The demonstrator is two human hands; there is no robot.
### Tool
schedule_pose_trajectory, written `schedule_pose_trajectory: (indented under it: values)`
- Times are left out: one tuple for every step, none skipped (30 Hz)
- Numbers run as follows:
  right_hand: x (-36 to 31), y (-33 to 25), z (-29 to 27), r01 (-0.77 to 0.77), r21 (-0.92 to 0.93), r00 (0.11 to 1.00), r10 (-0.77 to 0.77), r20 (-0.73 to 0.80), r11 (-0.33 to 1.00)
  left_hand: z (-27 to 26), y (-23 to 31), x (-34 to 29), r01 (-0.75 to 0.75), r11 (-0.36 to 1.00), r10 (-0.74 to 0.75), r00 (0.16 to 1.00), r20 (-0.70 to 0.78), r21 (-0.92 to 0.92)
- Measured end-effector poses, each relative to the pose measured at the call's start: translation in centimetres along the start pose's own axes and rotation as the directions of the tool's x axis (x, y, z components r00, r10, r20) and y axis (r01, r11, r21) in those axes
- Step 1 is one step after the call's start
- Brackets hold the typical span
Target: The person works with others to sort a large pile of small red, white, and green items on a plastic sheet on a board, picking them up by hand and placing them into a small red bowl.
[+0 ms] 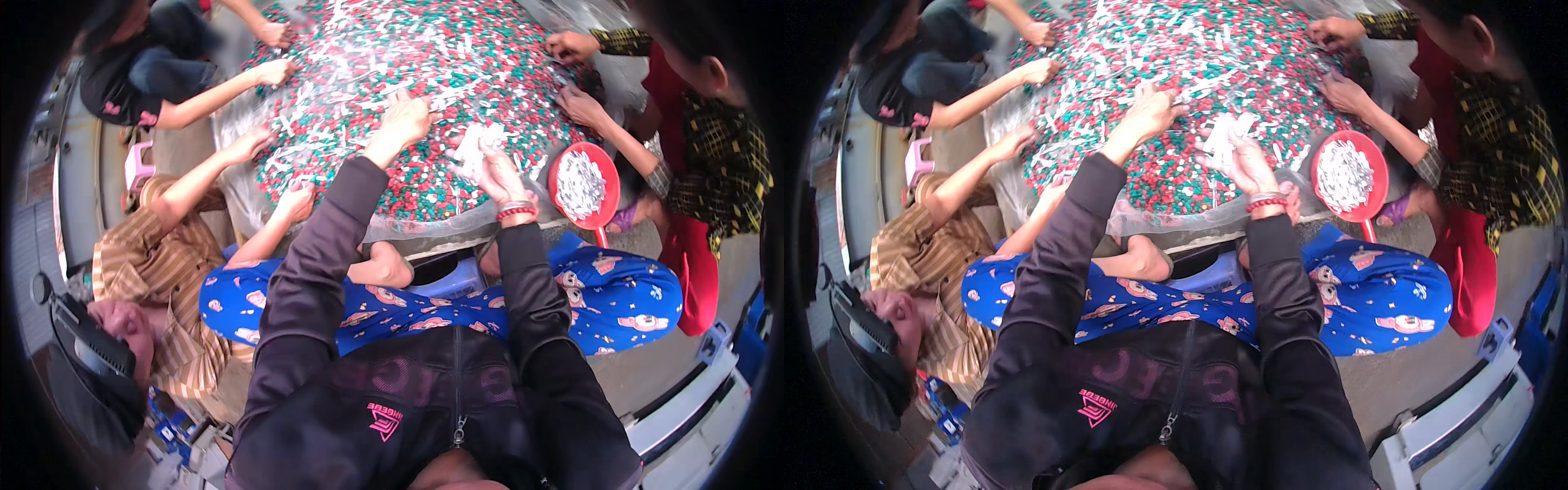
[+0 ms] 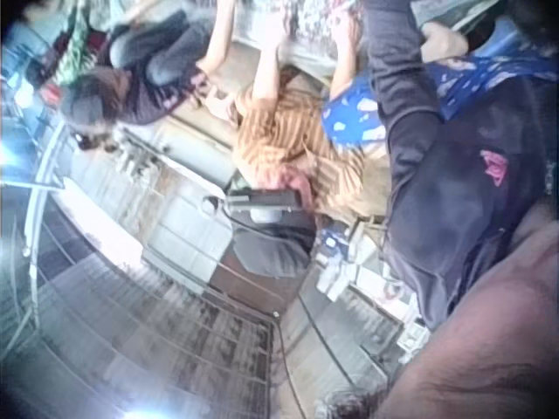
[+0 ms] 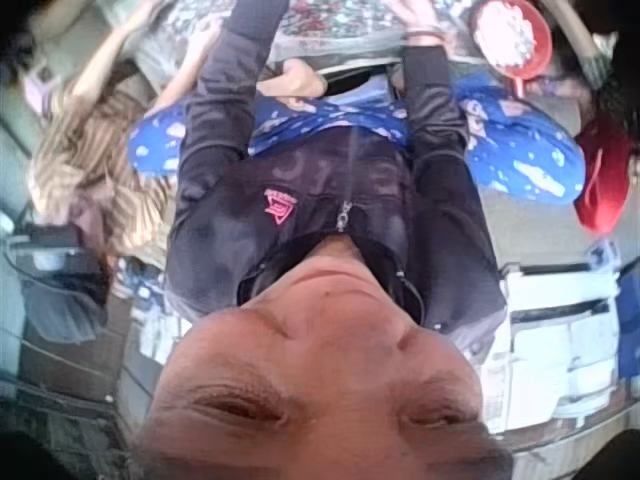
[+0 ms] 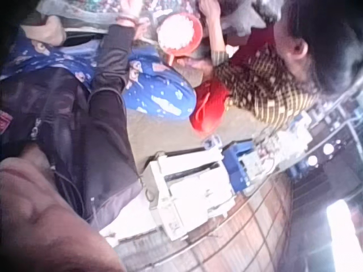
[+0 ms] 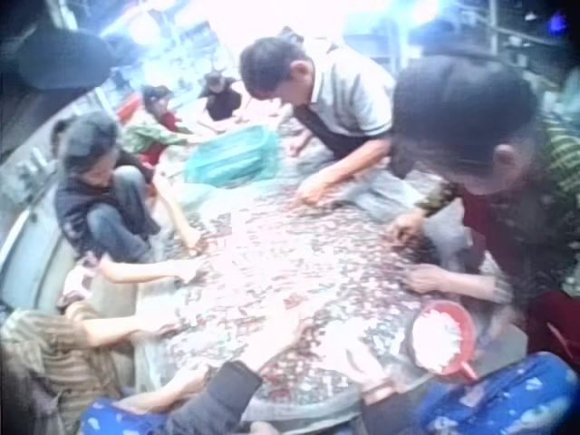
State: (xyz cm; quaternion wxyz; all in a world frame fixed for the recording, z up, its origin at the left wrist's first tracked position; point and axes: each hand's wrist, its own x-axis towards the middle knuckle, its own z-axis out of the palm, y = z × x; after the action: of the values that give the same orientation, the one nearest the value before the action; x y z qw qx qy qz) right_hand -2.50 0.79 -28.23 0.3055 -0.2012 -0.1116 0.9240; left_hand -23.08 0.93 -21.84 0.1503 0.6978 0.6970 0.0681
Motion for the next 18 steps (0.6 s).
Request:
schedule_pose_trajectory:
  values:
    - [0.3, 0.3, -0.3, 0.006, 0.026, 0.997, -0.008, 0.074, 1.000, -0.2, 1.3, 0.1, -0.037, 0.998, 0.040, 0.998, -0.040, 0.058]
    - [1.1, 1.1, -0.4, -0.034, 0.119, 0.992, 0.018, 0.127, 0.992, 1.9, 0.8, 0.8, 0.076, 0.994, -0.070, 0.995, 0.074, -0.082]
    - [1.0, 1.7, 0.2, -0.015, 0.134, 0.994, 0.000, 0.107, 0.991, 0.0, 3.1, -0.1, 0.142, 0.980, -0.116, 0.976, 0.183, -0.139]
    - [1.2, 2.4, 0.9, 0.029, 0.168, 1.000, -0.030, 0.003, 0.985, 0.5, 4.8, -0.6, 0.174, 0.983, -0.163, 0.970, 0.178, -0.050]
    - [1.6, 2.8, 1.5, 0.073, 0.205, 0.994, -0.054, -0.094, 0.976, 0.9, 6.4, -0.9, 0.210, 0.976, -0.215, 0.962, 0.165, 0.047]
    - [2.3, 3.1, 0.2, 0.135, 0.182, 0.982, -0.107, -0.156, 0.974, 1.8, 8.3, -0.9, 0.136, 0.985, -0.159, 0.961, 0.226, 0.110]
    - [2.5, 2.7, 0.0, 0.185, 0.160, 0.966, -0.149, -0.213, 0.970, 2.0, 10.0, -1.2, 0.068, 0.983, -0.116, 0.951, 0.288, 0.173]
    - [1.8, 1.7, -0.7, 0.218, 0.168, 0.937, -0.158, -0.311, 0.961, 1.7, 11.1, -1.7, -0.004, 0.990, -0.031, 0.970, 0.240, 0.144]
    - [1.0, 0.7, -0.1, 0.301, -0.090, 0.889, -0.313, -0.334, 0.949, 0.3, 11.4, -2.0, -0.059, 0.997, 0.052, 0.990, 0.130, 0.049]
    - [-0.2, -0.2, -0.6, 0.354, -0.342, 0.825, -0.463, -0.324, 0.870, -0.7, 11.2, -2.2, -0.126, 0.991, 0.127, 0.992, 0.020, -0.044]
    - [-1.2, -1.7, -1.2, 0.377, -0.337, 0.782, -0.491, -0.383, 0.863, -1.4, 10.7, -2.2, -0.195, 0.972, 0.183, 0.978, -0.097, -0.130]
    - [-2.4, -3.3, -1.5, 0.401, -0.339, 0.731, -0.520, -0.441, 0.851, -1.9, 9.8, -1.9, -0.206, 0.962, 0.184, 0.974, -0.134, -0.179]
    - [-3.7, -4.7, -2.6, 0.396, -0.413, 0.685, -0.563, -0.462, 0.820, -2.2, 8.8, -1.2, -0.214, 0.951, 0.178, 0.969, -0.171, -0.224]
    - [-5.6, -6.2, -4.4, 0.349, -0.565, 0.626, -0.635, -0.452, 0.747, -2.1, 8.2, -0.8, -0.151, 0.945, 0.123, 0.986, -0.114, -0.290]
    - [-7.1, -7.4, -6.9, 0.129, -0.886, 0.572, -0.763, -0.302, 0.446, -1.0, 7.0, 0.3, -0.215, 0.937, 0.230, 0.973, 0.022, -0.276]
    - [-8.6, -8.7, -8.9, -0.020, -0.970, 0.547, -0.809, -0.215, 0.244, 1.1, 5.4, 1.5, -0.265, 0.923, 0.319, 0.933, 0.169, -0.280]
    - [-10.1, -10.0, -9.3, -0.126, -0.990, 0.587, -0.799, -0.129, 0.067, 3.1, 3.8, 1.4, -0.303, 0.906, 0.391, 0.867, 0.309, -0.296]
    - [-10.3, -11.2, -8.6, 0.358, -0.667, 0.588, -0.713, -0.382, 0.653, 5.6, 3.0, 0.5, -0.366, 0.880, 0.458, 0.821, 0.340, -0.301]
